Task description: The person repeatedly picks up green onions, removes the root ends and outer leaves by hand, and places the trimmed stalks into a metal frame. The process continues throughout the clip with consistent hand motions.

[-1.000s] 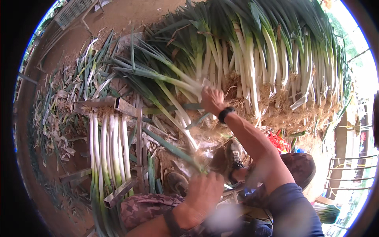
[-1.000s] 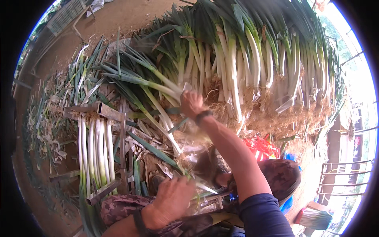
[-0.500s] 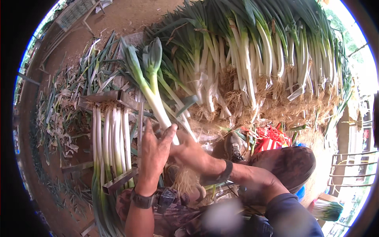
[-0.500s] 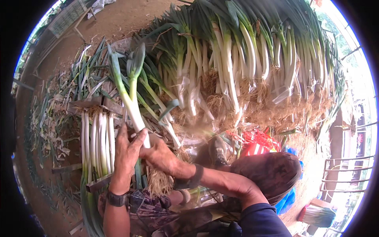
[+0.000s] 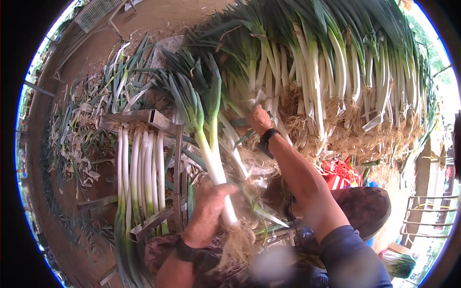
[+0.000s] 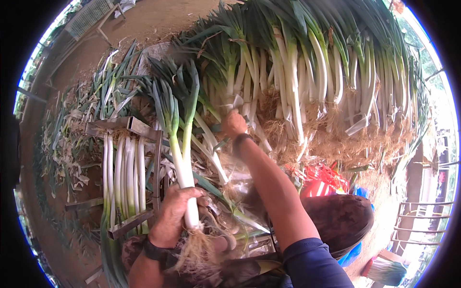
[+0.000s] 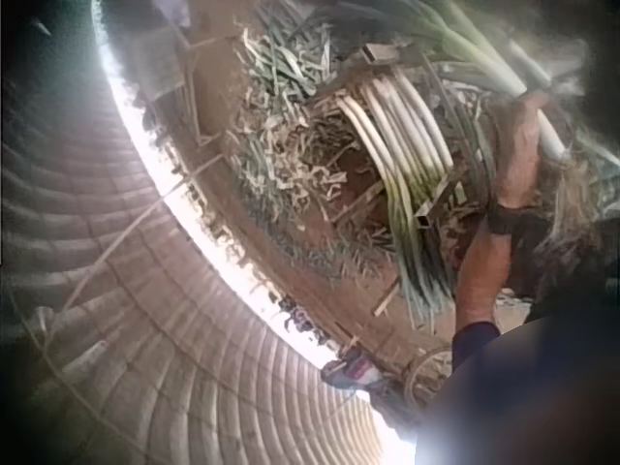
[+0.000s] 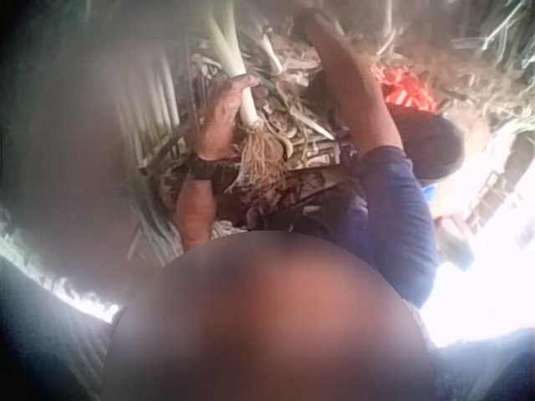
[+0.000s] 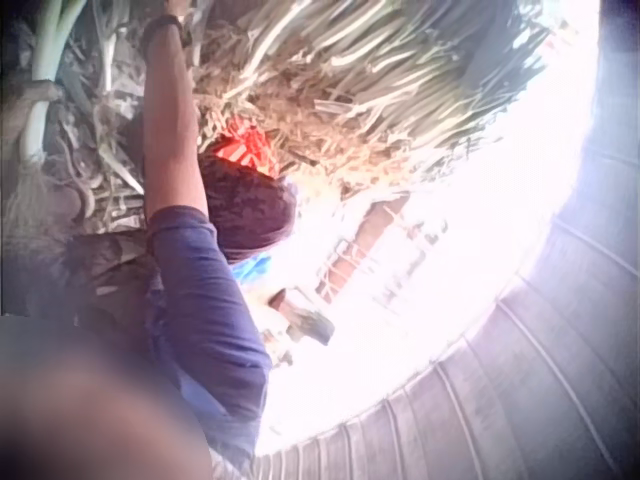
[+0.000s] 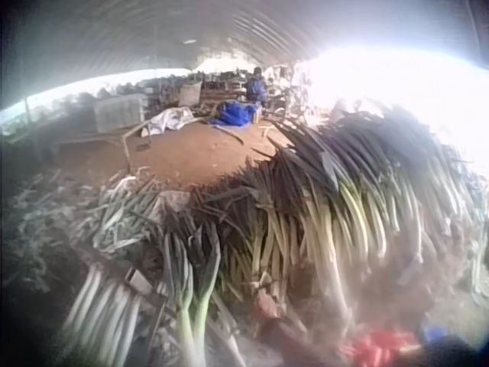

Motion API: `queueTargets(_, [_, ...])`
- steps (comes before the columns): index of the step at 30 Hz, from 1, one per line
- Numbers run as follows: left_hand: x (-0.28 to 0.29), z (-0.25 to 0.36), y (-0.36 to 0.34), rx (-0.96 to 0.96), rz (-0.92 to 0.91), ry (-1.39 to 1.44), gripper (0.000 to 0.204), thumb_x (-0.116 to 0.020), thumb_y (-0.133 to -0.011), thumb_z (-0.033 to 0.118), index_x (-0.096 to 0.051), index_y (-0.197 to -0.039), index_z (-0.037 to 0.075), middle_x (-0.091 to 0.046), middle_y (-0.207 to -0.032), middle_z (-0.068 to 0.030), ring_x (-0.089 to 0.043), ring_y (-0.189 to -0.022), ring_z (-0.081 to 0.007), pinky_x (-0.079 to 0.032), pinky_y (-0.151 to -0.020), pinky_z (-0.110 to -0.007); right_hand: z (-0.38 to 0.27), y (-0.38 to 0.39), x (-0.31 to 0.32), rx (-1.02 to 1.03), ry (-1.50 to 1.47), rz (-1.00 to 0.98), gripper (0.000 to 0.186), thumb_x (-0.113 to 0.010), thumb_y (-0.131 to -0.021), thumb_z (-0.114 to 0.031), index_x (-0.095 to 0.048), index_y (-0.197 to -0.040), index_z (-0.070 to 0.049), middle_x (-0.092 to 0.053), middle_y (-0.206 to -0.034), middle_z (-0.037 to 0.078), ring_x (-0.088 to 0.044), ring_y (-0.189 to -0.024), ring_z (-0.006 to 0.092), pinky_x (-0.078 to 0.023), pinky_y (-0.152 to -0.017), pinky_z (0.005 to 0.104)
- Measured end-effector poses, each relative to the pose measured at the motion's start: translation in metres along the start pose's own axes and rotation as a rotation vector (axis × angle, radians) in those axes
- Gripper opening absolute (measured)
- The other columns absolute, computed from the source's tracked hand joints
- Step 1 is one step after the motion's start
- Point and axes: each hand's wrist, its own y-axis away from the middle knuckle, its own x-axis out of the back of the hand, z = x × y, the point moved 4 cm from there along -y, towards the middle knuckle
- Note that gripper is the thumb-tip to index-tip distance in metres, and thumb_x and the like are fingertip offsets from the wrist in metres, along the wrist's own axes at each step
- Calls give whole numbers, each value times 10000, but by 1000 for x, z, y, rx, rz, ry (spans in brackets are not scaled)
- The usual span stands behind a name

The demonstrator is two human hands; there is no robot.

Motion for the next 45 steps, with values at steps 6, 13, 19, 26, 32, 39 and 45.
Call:
queueTargets(6, [5,3,0,-118,-30,2,393,-665,-866,56,-532,-1215,-69,-668,-848,-121,-693,-638,-201,-578,-515,-314,-38,-5,58,71,-90,-325,227,-722,-917,-172,-731,-1084,-19,-753,-833,120,-731,-746,205,-605,-621,353])
queueTargets(13, [-4,25,34,-128,-146,63,235,-657,-878,103,-594,-1059,-32,-668,-853,-115,-671,-632,-182,-562,-505,-296,-34,68,253,503,-1208,-388,520,-630,-1020,-411,-591,-1298,27,-704,-1143,212,-732,-910,319,-634,-875,418])
queueTargets(19, [-7,25,57,-229,-201,-29,284,-675,-917,249,-628,-1077,19,-696,-904,-83,-673,-750,-152,-550,-624,-277,15,171,142,662,-848,-840,549,-648,-985,-446,-609,-1265,25,-672,-1183,193,-675,-1018,282,-591,-878,355])
queueTargets(26, [-5,-19,52,-282,-333,-46,378,-708,-937,273,-673,-1179,-16,-737,-1081,-117,-716,-981,-207,-580,-824,-310,-9,265,133,884,-594,-641,236,-728,-951,-209,-698,-1035,10,-682,-939,110,-648,-782,171,-535,-581,299])
queueTargets(32, [-28,-67,56,-288,-297,-8,334,-655,-986,287,-701,-1154,1,-709,-985,-49,-663,-886,-130,-529,-785,-279,-5,343,136,733,-261,-660,248,-725,-909,-195,-678,-1005,28,-726,-875,139,-707,-689,199,-554,-535,335])
queueTargets(39, [-11,-89,52,-490,-350,-229,227,-611,-979,139,-666,-1153,4,-722,-921,-91,-708,-820,-214,-584,-750,-340,3,434,149,804,330,-620,229,-653,-939,-321,-697,-1030,-115,-723,-844,153,-712,-729,368,-561,-626,464])
queueTargets(45, [1,-77,59,-156,-252,56,313,-633,-965,165,-647,-1206,-33,-734,-940,-143,-726,-755,-253,-627,-710,-371,-6,526,196,1157,-44,-942,196,-623,-981,-316,-714,-998,-143,-699,-845,105,-700,-746,330,-543,-622,461])
